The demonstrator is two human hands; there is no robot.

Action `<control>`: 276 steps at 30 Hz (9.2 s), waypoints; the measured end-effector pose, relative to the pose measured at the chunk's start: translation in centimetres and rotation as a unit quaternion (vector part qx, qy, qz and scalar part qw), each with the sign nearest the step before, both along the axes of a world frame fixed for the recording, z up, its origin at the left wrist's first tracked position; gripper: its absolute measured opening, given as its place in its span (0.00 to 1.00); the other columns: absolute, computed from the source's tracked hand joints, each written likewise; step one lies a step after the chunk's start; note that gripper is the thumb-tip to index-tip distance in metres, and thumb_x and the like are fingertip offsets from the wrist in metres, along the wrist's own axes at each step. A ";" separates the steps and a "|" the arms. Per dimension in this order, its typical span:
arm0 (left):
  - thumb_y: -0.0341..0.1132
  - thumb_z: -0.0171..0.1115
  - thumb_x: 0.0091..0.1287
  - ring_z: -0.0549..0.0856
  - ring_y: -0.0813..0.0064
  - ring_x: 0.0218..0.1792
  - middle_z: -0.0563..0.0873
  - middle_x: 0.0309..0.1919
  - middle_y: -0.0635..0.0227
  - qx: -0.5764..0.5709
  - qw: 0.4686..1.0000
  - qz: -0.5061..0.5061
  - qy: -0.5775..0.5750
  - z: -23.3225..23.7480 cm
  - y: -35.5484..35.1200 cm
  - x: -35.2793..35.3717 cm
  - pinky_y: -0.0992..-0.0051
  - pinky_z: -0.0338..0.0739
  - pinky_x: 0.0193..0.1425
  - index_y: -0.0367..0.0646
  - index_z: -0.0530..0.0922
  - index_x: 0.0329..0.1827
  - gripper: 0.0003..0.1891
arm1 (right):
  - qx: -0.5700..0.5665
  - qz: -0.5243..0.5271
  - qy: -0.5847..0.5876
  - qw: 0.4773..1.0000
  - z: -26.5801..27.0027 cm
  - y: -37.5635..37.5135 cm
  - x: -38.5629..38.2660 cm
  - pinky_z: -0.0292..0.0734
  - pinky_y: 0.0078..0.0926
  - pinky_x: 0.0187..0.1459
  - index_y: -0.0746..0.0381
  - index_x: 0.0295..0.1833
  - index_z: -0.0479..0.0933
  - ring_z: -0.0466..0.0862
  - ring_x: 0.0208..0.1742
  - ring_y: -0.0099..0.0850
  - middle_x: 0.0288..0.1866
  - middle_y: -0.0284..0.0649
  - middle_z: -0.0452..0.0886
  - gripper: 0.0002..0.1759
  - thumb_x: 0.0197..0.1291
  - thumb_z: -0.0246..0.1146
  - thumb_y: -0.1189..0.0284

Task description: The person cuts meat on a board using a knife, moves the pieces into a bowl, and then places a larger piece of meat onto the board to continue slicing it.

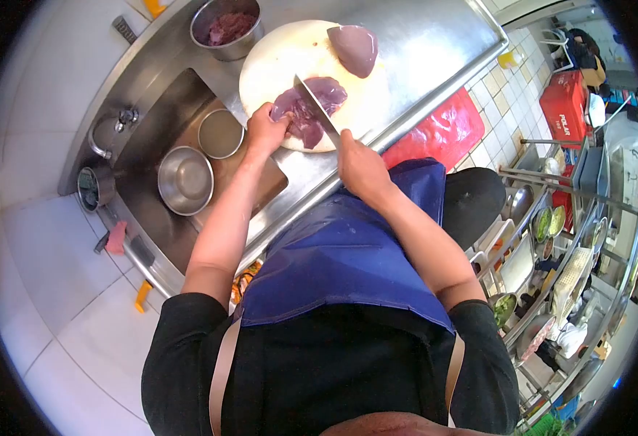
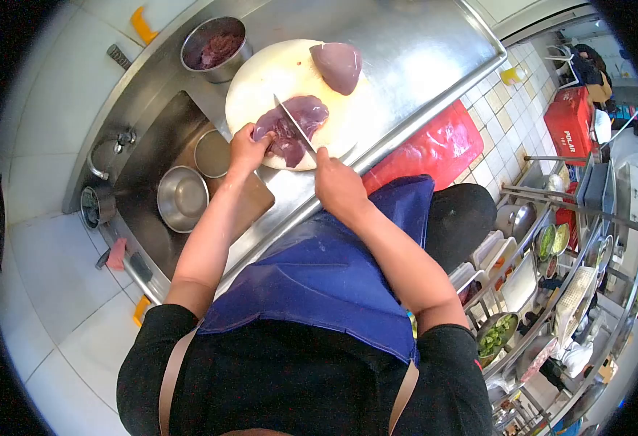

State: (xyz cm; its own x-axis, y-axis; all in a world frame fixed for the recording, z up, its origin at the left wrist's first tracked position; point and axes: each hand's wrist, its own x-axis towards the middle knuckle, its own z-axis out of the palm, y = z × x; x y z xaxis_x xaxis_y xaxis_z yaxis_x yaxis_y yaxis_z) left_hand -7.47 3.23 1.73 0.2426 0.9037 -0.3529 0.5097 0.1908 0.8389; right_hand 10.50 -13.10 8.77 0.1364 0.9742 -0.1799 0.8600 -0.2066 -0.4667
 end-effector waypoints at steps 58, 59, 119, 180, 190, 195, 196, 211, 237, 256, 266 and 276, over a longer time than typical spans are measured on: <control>0.37 0.73 0.72 0.92 0.67 0.46 0.91 0.49 0.56 0.072 0.997 -0.018 -0.001 -0.6 -2.1 -1.4 0.65 0.86 0.53 0.37 0.85 0.52 0.14 | -0.083 -0.242 0.318 0.913 0.6 -5.1 7.4 0.82 0.43 0.32 0.66 0.54 0.75 0.88 0.27 0.40 0.30 0.47 0.85 0.14 0.81 0.57 0.65; 0.38 0.74 0.71 0.92 0.65 0.47 0.91 0.49 0.54 0.142 0.989 -0.032 -0.026 0.5 -2.1 -0.4 0.65 0.85 0.55 0.36 0.86 0.51 0.15 | -0.083 -0.243 0.320 0.912 -0.1 -5.1 7.1 0.82 0.43 0.32 0.66 0.54 0.75 0.88 0.27 0.40 0.30 0.47 0.85 0.14 0.81 0.57 0.65; 0.35 0.79 0.54 0.84 0.47 0.50 0.82 0.49 0.52 0.255 0.949 -0.180 0.043 -0.7 -4.6 3.2 0.51 0.78 0.56 0.44 0.74 0.55 0.27 | -0.035 -0.421 0.403 0.812 -0.1 1.0 11.3 0.74 0.28 0.22 0.59 0.52 0.72 0.73 0.21 0.22 0.28 0.30 0.74 0.09 0.82 0.56 0.64; 0.24 0.66 0.59 0.82 0.50 0.67 0.83 0.68 0.55 0.323 0.802 -0.496 0.078 3.8 2.7 8.1 0.60 0.79 0.71 0.46 0.82 0.70 0.31 | -0.095 -0.266 0.557 0.781 -3.4 -4.0 12.5 0.72 0.23 0.22 0.62 0.61 0.76 0.72 0.19 0.20 0.26 0.28 0.72 0.14 0.86 0.55 0.62; 0.34 0.63 0.70 0.80 0.47 0.71 0.81 0.70 0.46 0.245 0.934 -0.244 0.089 0.9 -1.2 4.7 0.57 0.74 0.76 0.36 0.76 0.74 0.28 | -0.063 -0.261 0.572 0.775 -5.0 -3.1 7.7 0.72 0.27 0.20 0.65 0.60 0.75 0.73 0.18 0.23 0.26 0.33 0.74 0.14 0.83 0.57 0.64; 0.51 0.40 0.87 0.56 0.46 0.88 0.58 0.88 0.49 0.255 0.924 -0.255 0.127 -1.9 -2.3 8.1 0.46 0.45 0.90 0.42 0.57 0.89 0.33 | -0.028 -0.295 0.567 0.768 -6.5 -1.9 4.8 0.74 0.30 0.20 0.67 0.56 0.73 0.75 0.17 0.26 0.26 0.36 0.75 0.14 0.83 0.56 0.65; 0.56 0.30 0.88 0.49 0.51 0.90 0.50 0.91 0.53 0.213 0.924 -0.281 0.149 -2.1 -2.4 8.4 0.44 0.36 0.91 0.45 0.49 0.92 0.36 | -0.021 -0.301 0.556 0.775 -6.6 -1.9 4.4 0.75 0.31 0.20 0.67 0.55 0.73 0.76 0.18 0.27 0.26 0.37 0.76 0.14 0.83 0.56 0.65; 0.58 0.27 0.87 0.45 0.54 0.91 0.46 0.92 0.54 0.200 0.920 -0.293 0.167 -1.8 -2.5 8.3 0.46 0.33 0.91 0.45 0.45 0.93 0.38 | -0.023 -0.327 0.446 0.833 -6.2 -2.9 1.4 0.82 0.45 0.27 0.70 0.50 0.71 0.86 0.20 0.43 0.27 0.53 0.84 0.19 0.81 0.57 0.61; 0.56 0.30 0.87 0.41 0.56 0.92 0.42 0.92 0.56 0.174 0.915 -0.287 0.224 -1.3 -2.1 8.4 0.42 0.28 0.90 0.46 0.41 0.93 0.38 | -0.056 -0.287 0.462 0.837 -5.8 -3.8 0.5 0.79 0.39 0.24 0.70 0.51 0.74 0.83 0.18 0.36 0.25 0.47 0.82 0.17 0.81 0.58 0.63; 0.56 0.29 0.88 0.41 0.52 0.91 0.40 0.92 0.56 0.207 0.895 -0.273 0.284 -1.4 -2.9 7.9 0.33 0.25 0.87 0.47 0.40 0.93 0.37 | -0.084 -0.232 0.449 0.859 -5.8 -3.5 0.8 0.82 0.46 0.28 0.70 0.51 0.74 0.86 0.19 0.43 0.26 0.53 0.84 0.19 0.81 0.58 0.61; 0.57 0.27 0.87 0.41 0.51 0.91 0.40 0.92 0.54 0.223 0.893 -0.269 0.283 -1.5 -2.3 8.0 0.33 0.24 0.87 0.48 0.40 0.93 0.38 | -0.083 -0.192 0.409 0.888 -6.5 -2.7 0.6 0.83 0.46 0.30 0.73 0.53 0.75 0.86 0.20 0.45 0.29 0.56 0.85 0.21 0.81 0.57 0.61; 0.61 0.47 0.81 0.49 0.51 0.90 0.50 0.90 0.49 0.240 0.884 -0.278 0.289 0.0 0.4 10.0 0.38 0.34 0.88 0.47 0.52 0.91 0.42 | -0.191 -0.094 0.394 0.894 -3.9 -4.8 2.1 0.84 0.48 0.37 0.70 0.56 0.76 0.88 0.26 0.48 0.32 0.56 0.87 0.22 0.81 0.57 0.58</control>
State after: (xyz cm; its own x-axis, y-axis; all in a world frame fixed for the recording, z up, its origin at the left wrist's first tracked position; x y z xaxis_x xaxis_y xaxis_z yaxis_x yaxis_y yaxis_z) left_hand 2.54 3.61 1.73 0.6011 0.7807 -0.1706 0.7825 -0.5317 0.3241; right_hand 12.56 -17.89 4.90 -0.0233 0.7942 -0.6072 0.2290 -0.5869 -0.7766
